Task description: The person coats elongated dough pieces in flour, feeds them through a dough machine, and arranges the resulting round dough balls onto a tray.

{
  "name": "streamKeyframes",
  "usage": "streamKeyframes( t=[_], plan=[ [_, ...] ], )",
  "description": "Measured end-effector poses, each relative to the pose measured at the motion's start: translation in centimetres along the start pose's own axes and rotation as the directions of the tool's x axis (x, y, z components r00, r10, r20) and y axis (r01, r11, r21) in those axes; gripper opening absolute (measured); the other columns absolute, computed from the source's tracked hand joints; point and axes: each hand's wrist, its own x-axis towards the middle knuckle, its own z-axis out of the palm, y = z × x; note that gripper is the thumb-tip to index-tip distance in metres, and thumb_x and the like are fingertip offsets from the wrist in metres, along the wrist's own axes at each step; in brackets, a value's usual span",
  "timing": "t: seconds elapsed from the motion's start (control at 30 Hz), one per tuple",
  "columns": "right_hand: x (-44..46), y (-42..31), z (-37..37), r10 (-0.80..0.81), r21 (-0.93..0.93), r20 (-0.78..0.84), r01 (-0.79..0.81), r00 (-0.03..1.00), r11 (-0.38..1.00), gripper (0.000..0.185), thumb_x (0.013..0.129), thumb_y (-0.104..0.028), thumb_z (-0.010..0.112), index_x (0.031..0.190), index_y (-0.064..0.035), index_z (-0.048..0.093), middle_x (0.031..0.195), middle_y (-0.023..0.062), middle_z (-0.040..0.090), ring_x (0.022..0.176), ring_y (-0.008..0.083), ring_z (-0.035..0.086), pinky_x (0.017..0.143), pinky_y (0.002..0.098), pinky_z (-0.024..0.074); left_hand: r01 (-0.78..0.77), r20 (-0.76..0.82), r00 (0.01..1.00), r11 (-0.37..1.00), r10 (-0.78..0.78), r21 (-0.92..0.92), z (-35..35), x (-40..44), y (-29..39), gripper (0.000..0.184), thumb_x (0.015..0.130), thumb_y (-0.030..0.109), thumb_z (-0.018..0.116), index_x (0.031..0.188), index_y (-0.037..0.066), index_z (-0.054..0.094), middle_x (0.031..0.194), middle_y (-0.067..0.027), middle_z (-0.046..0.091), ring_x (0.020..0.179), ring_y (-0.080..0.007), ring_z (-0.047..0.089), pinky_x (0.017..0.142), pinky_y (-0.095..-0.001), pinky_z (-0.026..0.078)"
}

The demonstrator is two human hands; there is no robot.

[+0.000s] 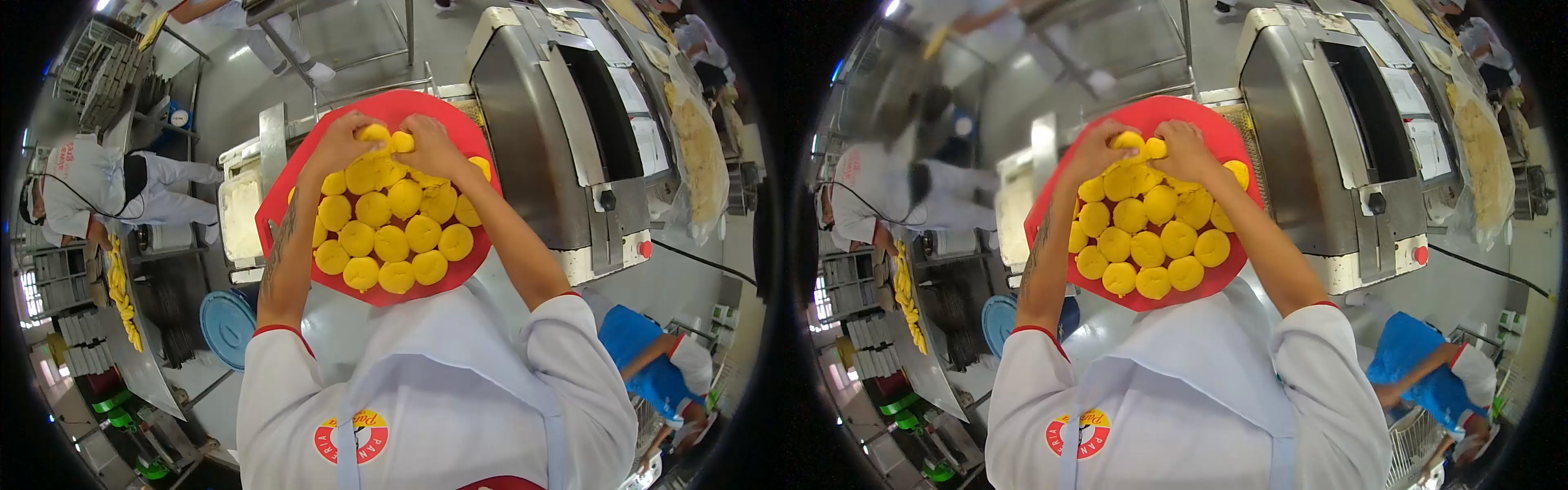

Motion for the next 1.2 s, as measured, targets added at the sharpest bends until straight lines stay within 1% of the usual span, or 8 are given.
streamKeyframes(
  t=[0.27,0.37,0.5,0.6,0.73,0.8,0.93,1.2],
  plan=[
    [-2.1,-3.5,-5.7,0.575,0.942,-0.262,0.076,0.775,0.327,0.042,0.084,-0.022,0.077,0.115,-0.0037,0.054,0.101,0.0110,0.069,0.089,0.0196,0.067,0.082,0.0346,0.0543,0.134,-0.058,0.916,0.437,-0.398,-0.889,0.9,1.7,-2.8,0.035,0.099,0.042,0.057,0.113,0.010,0.059,0.097,-0.0062,0.067,0.079,-0.0182,0.067,0.066,-0.0307,0.055],
    [-4.4,-2.3,-7.1,0.334,0.413,-0.582,-0.084,0.741,0.907,0.049,0.086,-0.024,0.075,0.126,-0.0050,0.055,0.110,0.0152,0.068,0.095,0.0255,0.068,0.086,0.0369,0.0541,0.066,0.059,0.998,-0.359,0.031,-0.931,-0.1,4.0,-6.5,0.038,0.095,0.042,0.064,0.110,0.007,0.058,0.085,-0.0038,0.065,0.074,-0.0157,0.066,0.065,-0.0298,0.056],
    [-5.2,-7.0,-9.7,-0.078,0.037,-0.375,0.099,0.924,0.994,0.047,0.086,-0.029,0.073,0.128,-0.0114,0.060,0.116,0.0167,0.067,0.102,0.0332,0.066,0.085,0.0375,0.0528,-0.115,-0.162,0.987,0.782,0.018,-0.613,-1.3,2.7,6.3,0.027,0.090,0.027,0.070,0.104,0.003,0.069,0.095,-0.0051,0.069,0.079,-0.0117,0.065,0.072,-0.0266,0.055],
    [-3.7,-7.5,-12.3,0.165,0.419,-0.461,0.050,0.872,0.907,0.045,0.088,-0.025,0.072,0.127,-0.0084,0.059,0.108,0.0140,0.068,0.094,0.0261,0.067,0.082,0.0339,0.0537,-0.165,0.159,0.966,0.959,0.205,-0.230,2.0,1.3,10.7,0.024,0.087,0.015,0.070,0.107,0.000,0.069,0.103,-0.0050,0.070,0.086,-0.0128,0.065,0.078,-0.0256,0.054],
    [-3.4,-6.3,-13.8,0.321,0.819,-0.426,0.209,0.846,0.534,0.043,0.090,-0.018,0.072,0.127,-0.0027,0.057,0.102,0.0068,0.063,0.089,0.0124,0.063,0.079,0.0271,0.0539,-0.203,-0.083,0.979,0.881,0.186,-0.426,2.1,0.6,11.9,0.023,0.088,0.015,0.071,0.104,0.000,0.068,0.106,-0.0061,0.068,0.083,-0.0144,0.065,0.078,-0.0263,0.053],
    [-4.0,-6.0,-14.3,0.309,0.873,-0.377,0.223,0.873,0.434,0.047,0.090,-0.017,0.072,0.131,-0.0039,0.052,0.103,0.0072,0.063,0.090,0.0140,0.064,0.079,0.0284,0.0549,-0.315,-0.246,0.943,0.365,0.225,-0.876,-2.7,0.8,12.1,0.023,0.090,0.019,0.069,0.105,0.001,0.066,0.103,-0.0072,0.065,0.074,-0.0155,0.062,0.073,-0.0281,0.053],
    [-4.8,-6.8,-15.2,0.250,0.959,-0.275,0.244,0.929,0.146,0.056,0.091,-0.013,0.070,0.140,-0.0068,0.043,0.103,0.0075,0.062,0.091,0.0169,0.065,0.080,0.0311,0.0571,-0.625,-0.744,0.652,0.450,-0.148,-0.638,-9.7,0.6,18.2,0.033,0.099,0.029,0.057,0.111,-0.001,0.061,0.093,-0.0085,0.060,0.063,-0.0156,0.055,0.060,-0.0283,0.047],
    [-4.9,-4.8,-14.0,0.143,0.895,-0.132,0.056,0.981,0.442,0.061,0.088,-0.020,0.075,0.141,-0.0115,0.048,0.108,0.0065,0.062,0.096,0.0160,0.065,0.083,0.0314,0.0554,-0.495,-0.359,0.861,0.434,0.359,-0.753,-11.5,-3.6,23.8,0.032,0.101,0.028,0.053,0.110,-0.002,0.061,0.097,-0.0080,0.061,0.074,-0.0163,0.056,0.059,-0.0296,0.044]
  ],
)
